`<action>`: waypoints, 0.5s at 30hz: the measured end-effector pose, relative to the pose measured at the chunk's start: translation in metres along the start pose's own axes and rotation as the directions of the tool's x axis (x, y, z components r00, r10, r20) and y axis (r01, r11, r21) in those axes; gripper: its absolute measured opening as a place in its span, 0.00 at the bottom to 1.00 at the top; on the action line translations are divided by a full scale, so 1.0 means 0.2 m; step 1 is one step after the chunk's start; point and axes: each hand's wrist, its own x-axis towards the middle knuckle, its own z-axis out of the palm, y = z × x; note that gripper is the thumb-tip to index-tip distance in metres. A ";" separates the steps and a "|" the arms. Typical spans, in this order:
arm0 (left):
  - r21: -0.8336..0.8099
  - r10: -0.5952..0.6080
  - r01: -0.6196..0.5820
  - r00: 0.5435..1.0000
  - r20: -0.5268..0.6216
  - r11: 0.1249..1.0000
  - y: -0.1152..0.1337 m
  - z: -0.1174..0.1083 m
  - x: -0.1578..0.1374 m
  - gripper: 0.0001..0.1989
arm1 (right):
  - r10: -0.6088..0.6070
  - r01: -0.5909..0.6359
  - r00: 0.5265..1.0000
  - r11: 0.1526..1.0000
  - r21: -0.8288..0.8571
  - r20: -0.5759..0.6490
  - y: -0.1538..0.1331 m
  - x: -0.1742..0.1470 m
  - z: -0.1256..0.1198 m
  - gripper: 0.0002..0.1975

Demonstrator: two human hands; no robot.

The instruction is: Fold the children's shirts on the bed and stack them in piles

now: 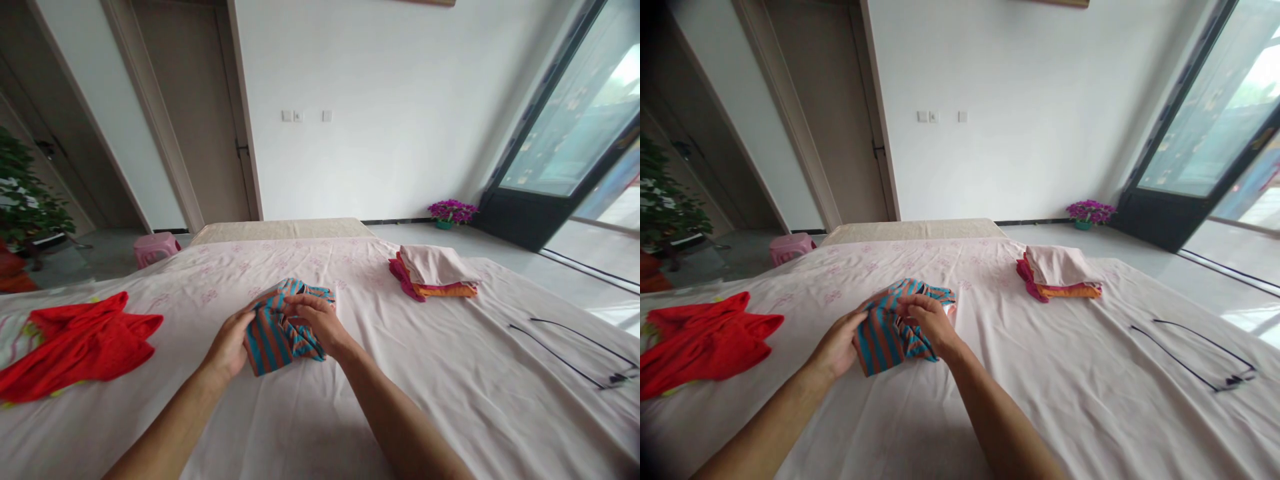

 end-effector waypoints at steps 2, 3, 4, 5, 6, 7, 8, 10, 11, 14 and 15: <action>-0.029 0.008 -0.011 0.992 -0.129 1.000 0.04 -0.13 0.07 0.16 | -0.012 0.000 0.997 0.987 -0.158 -0.075 0.02 0.02 -0.06 0.16; 0.004 0.013 -0.013 0.981 -0.196 1.000 0.05 -0.22 0.10 0.17 | -0.027 0.000 0.996 0.954 -0.300 -0.085 0.03 0.03 -0.08 0.15; 0.072 0.036 -0.018 0.964 -0.263 0.997 0.07 -0.30 0.13 0.19 | -0.045 -0.002 0.995 0.890 -0.457 -0.093 0.04 0.04 -0.10 0.14; 0.181 0.086 -0.027 0.941 -0.327 0.983 0.07 -0.38 0.16 0.22 | -0.062 -0.012 0.993 0.796 -0.605 -0.102 0.05 0.04 -0.12 0.14; 0.328 0.170 -0.040 0.910 -0.378 0.944 0.08 -0.46 0.17 0.25 | -0.077 -0.029 0.991 0.687 -0.726 -0.113 0.06 0.03 -0.13 0.14; 0.492 0.279 -0.052 0.873 -0.401 0.869 0.07 -0.52 0.18 0.27 | -0.091 -0.050 0.988 0.578 -0.815 -0.124 0.06 0.03 -0.13 0.15; 0.642 0.385 -0.063 0.843 -0.376 0.764 0.06 -0.56 0.19 0.28 | -0.098 -0.066 0.987 0.481 -0.874 -0.129 0.07 0.02 -0.13 0.15; 0.823 0.502 -0.117 0.836 -0.220 0.556 0.02 -0.58 0.18 0.27 | -0.097 -0.074 0.989 0.331 -0.941 -0.112 0.08 0.01 -0.12 0.15; 0.859 0.498 -0.159 0.858 -0.124 0.487 0.00 -0.55 0.17 0.25 | -0.094 -0.065 0.991 0.273 -0.960 -0.094 0.08 0.01 -0.11 0.16; 0.888 0.413 -0.285 0.902 0.122 0.360 -0.06 -0.39 0.14 0.22 | -0.091 -0.015 0.995 0.156 -0.988 -0.030 0.09 0.00 -0.08 0.14; 0.895 0.394 -0.320 0.900 0.186 0.310 -0.08 -0.33 0.13 0.21 | -0.085 -0.002 0.996 0.139 -0.990 -0.014 0.09 0.00 -0.08 0.11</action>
